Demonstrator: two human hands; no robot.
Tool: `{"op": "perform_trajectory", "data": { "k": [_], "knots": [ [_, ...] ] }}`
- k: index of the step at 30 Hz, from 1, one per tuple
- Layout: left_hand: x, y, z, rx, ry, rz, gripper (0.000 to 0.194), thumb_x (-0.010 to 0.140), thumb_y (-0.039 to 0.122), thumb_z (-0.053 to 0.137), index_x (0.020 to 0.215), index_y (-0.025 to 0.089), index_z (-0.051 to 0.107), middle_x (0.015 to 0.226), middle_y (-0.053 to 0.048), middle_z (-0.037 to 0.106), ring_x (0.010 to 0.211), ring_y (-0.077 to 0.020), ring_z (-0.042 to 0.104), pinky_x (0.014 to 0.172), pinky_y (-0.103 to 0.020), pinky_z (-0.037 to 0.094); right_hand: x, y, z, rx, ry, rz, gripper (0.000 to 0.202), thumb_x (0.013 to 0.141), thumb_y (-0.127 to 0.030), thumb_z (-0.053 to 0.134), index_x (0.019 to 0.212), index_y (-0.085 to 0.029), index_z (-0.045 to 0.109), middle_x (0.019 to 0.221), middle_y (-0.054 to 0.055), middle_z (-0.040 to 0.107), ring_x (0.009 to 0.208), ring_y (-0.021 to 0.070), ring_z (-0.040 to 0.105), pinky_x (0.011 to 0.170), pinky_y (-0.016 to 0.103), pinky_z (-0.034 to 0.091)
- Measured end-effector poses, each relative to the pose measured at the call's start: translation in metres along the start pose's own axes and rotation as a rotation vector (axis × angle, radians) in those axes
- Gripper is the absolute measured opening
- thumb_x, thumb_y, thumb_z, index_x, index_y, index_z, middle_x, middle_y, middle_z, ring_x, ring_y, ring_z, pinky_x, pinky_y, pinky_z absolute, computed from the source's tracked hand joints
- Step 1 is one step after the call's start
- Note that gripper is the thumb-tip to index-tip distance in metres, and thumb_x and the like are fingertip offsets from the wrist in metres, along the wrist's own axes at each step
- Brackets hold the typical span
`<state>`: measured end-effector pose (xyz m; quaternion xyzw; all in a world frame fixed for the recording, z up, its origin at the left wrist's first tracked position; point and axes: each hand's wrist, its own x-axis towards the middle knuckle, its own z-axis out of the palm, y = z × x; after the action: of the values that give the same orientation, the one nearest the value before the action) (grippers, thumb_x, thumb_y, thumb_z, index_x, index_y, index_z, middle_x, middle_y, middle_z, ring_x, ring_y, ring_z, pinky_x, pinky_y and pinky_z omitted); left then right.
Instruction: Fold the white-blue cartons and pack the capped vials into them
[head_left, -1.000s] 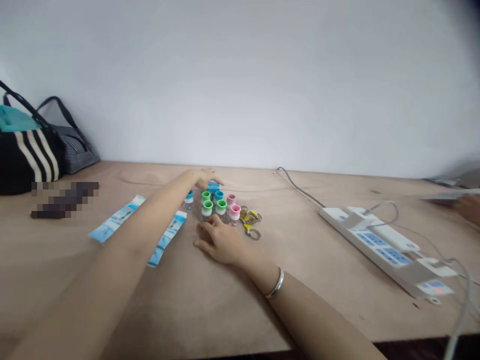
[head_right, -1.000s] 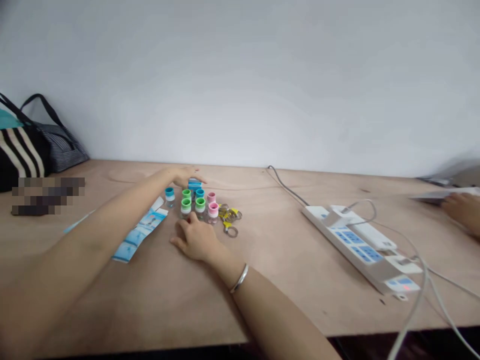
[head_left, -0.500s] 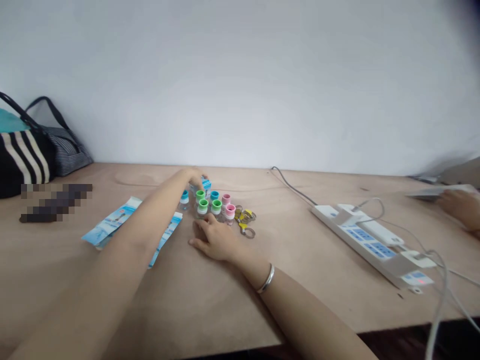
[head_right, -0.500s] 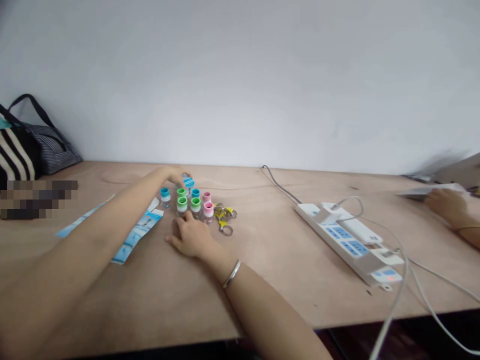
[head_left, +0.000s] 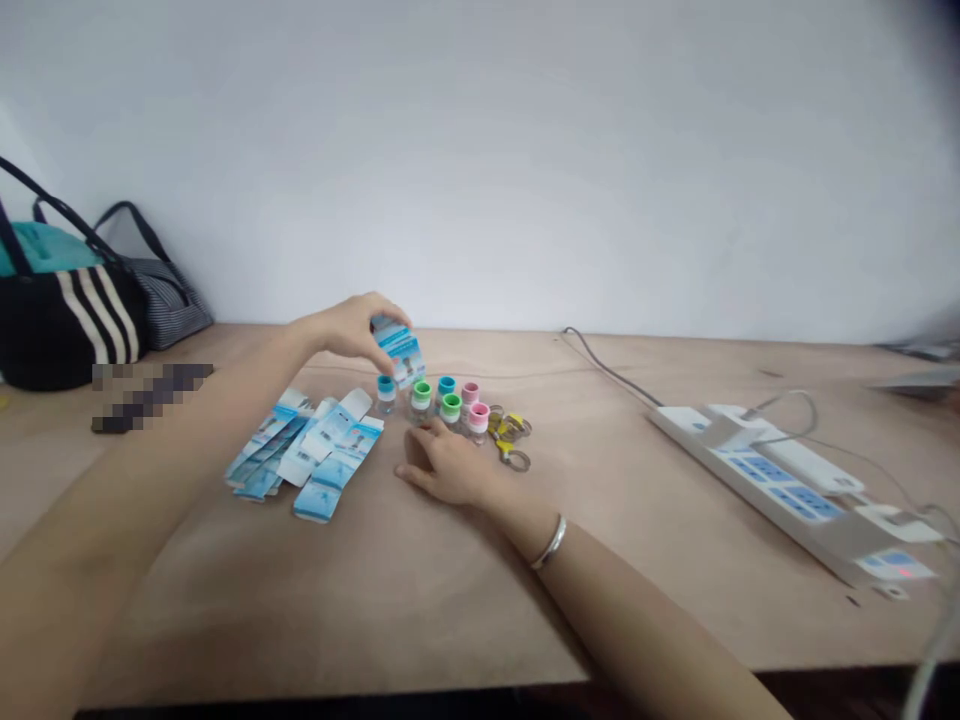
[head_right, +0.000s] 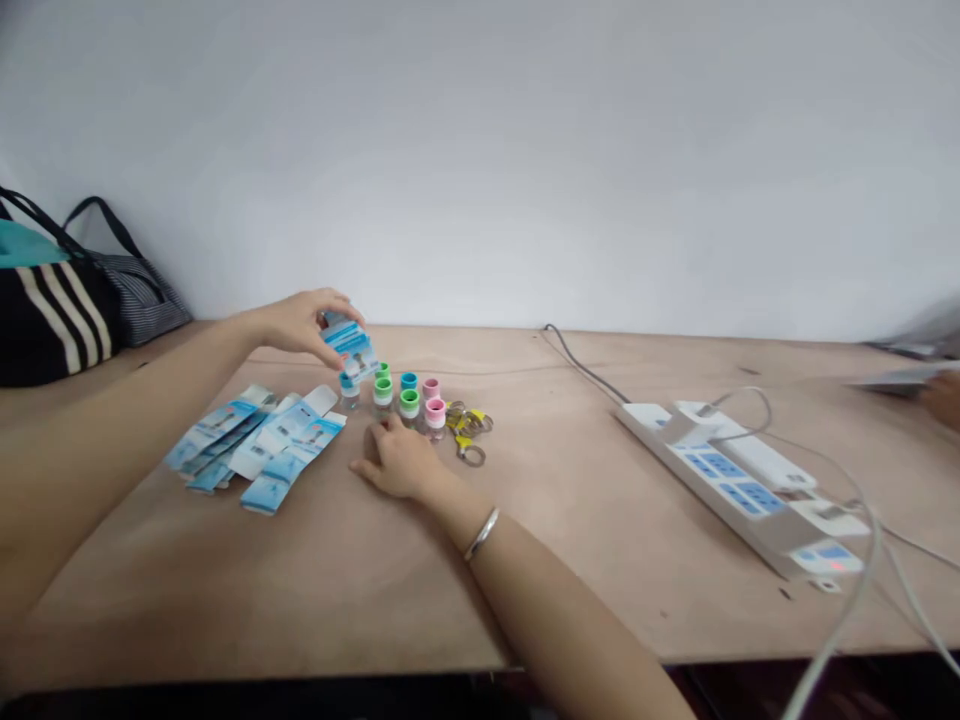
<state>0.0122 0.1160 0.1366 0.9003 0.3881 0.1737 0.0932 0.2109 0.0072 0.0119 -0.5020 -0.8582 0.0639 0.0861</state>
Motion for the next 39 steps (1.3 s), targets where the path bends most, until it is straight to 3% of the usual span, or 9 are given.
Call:
{"op": "perform_trajectory", "data": {
  "k": [5, 10, 13, 18, 21, 24, 32, 35, 39],
  "knots": [
    [-0.049, 0.033, 0.014, 0.02, -0.215, 0.124, 0.058, 0.05, 0.036, 0.08, 0.105, 0.029, 0.064, 0.119, -0.003, 0.05, 0.109, -0.0237, 0.049, 0.082, -0.026, 0.042, -0.004, 0.012, -0.001, 0.232, 0.082, -0.052, 0.071, 0.066, -0.042, 0.073, 0.125, -0.012, 0.046, 0.115, 0.016, 0.057, 0.102, 0.0281, 0.057, 0.083, 0.037, 0.044],
    [-0.049, 0.043, 0.059, 0.062, -0.296, 0.112, 0.061, 0.049, 0.035, 0.08, 0.107, 0.029, 0.062, 0.108, -0.003, 0.052, 0.103, -0.0259, 0.051, 0.083, -0.031, 0.043, -0.007, 0.014, -0.004, 0.441, 0.222, -0.068, 0.091, 0.053, -0.044, 0.079, 0.13, -0.017, 0.038, 0.119, 0.013, 0.056, 0.108, 0.0279, 0.054, 0.086, 0.039, 0.044],
    [-0.047, 0.037, 0.077, 0.04, -0.247, 0.143, 0.068, 0.051, 0.036, 0.08, 0.114, 0.028, 0.057, 0.108, -0.004, 0.054, 0.104, -0.0276, 0.05, 0.087, -0.035, 0.042, -0.007, 0.01, -0.004, 0.466, 0.307, -0.104, 0.079, 0.057, -0.043, 0.077, 0.124, -0.018, 0.043, 0.119, 0.011, 0.056, 0.108, 0.0264, 0.054, 0.087, 0.038, 0.043],
    [-0.068, 0.032, 0.077, -0.068, -0.073, 0.129, 0.081, 0.053, 0.033, 0.08, 0.126, 0.03, 0.045, 0.124, -0.006, 0.044, 0.114, -0.027, 0.046, 0.089, -0.035, 0.043, -0.01, 0.001, -0.003, 0.453, 0.381, -0.052, 0.085, 0.061, -0.044, 0.075, 0.131, -0.02, 0.034, 0.109, 0.009, 0.06, 0.095, 0.0236, 0.06, 0.077, 0.034, 0.046],
    [-0.089, 0.038, 0.079, -0.076, 0.066, 0.028, 0.065, 0.059, 0.035, 0.076, 0.118, 0.026, 0.05, 0.117, -0.006, 0.047, 0.106, -0.0247, 0.051, 0.088, -0.036, 0.045, -0.01, 0.001, -0.003, 0.378, 0.441, -0.043, 0.081, 0.06, -0.043, 0.075, 0.129, -0.022, 0.038, 0.107, 0.009, 0.059, 0.095, 0.0246, 0.058, 0.077, 0.037, 0.046],
    [-0.104, 0.045, 0.09, -0.115, 0.12, -0.027, 0.05, 0.066, 0.036, 0.071, 0.111, 0.023, 0.052, 0.112, -0.006, 0.051, 0.103, -0.0239, 0.053, 0.086, -0.037, 0.046, -0.008, 0.004, -0.003, 0.332, 0.451, -0.12, 0.06, 0.062, -0.037, 0.075, 0.115, -0.022, 0.051, 0.105, 0.009, 0.055, 0.094, 0.0235, 0.056, 0.076, 0.036, 0.047],
    [-0.113, 0.046, 0.12, -0.142, 0.283, 0.014, 0.039, 0.074, 0.032, 0.065, 0.107, 0.021, 0.05, 0.112, -0.007, 0.054, 0.108, -0.0237, 0.051, 0.094, -0.038, 0.042, -0.002, 0.013, -0.005, 0.426, 0.436, -0.29, 0.028, 0.071, -0.034, 0.07, 0.089, -0.02, 0.054, 0.094, 0.006, 0.052, 0.083, 0.0187, 0.052, 0.066, 0.031, 0.047],
    [-0.114, 0.046, 0.124, -0.174, 0.337, 0.013, 0.031, 0.076, 0.031, 0.064, 0.102, 0.021, 0.05, 0.105, -0.006, 0.056, 0.101, -0.0217, 0.054, 0.088, -0.036, 0.044, -0.001, 0.015, -0.005, 0.462, 0.419, -0.29, 0.027, 0.072, -0.037, 0.07, 0.085, -0.02, 0.053, 0.086, 0.004, 0.052, 0.075, 0.0164, 0.05, 0.062, 0.029, 0.045],
    [-0.118, 0.05, 0.123, -0.252, 0.334, 0.019, 0.026, 0.076, 0.028, 0.063, 0.097, 0.02, 0.05, 0.098, -0.004, 0.057, 0.093, -0.0191, 0.055, 0.082, -0.033, 0.046, -0.003, 0.015, -0.008, 0.499, 0.37, -0.283, 0.039, 0.069, -0.041, 0.072, 0.098, -0.019, 0.057, 0.084, 0.003, 0.052, 0.068, 0.0135, 0.048, 0.06, 0.028, 0.043]
  ]
}}
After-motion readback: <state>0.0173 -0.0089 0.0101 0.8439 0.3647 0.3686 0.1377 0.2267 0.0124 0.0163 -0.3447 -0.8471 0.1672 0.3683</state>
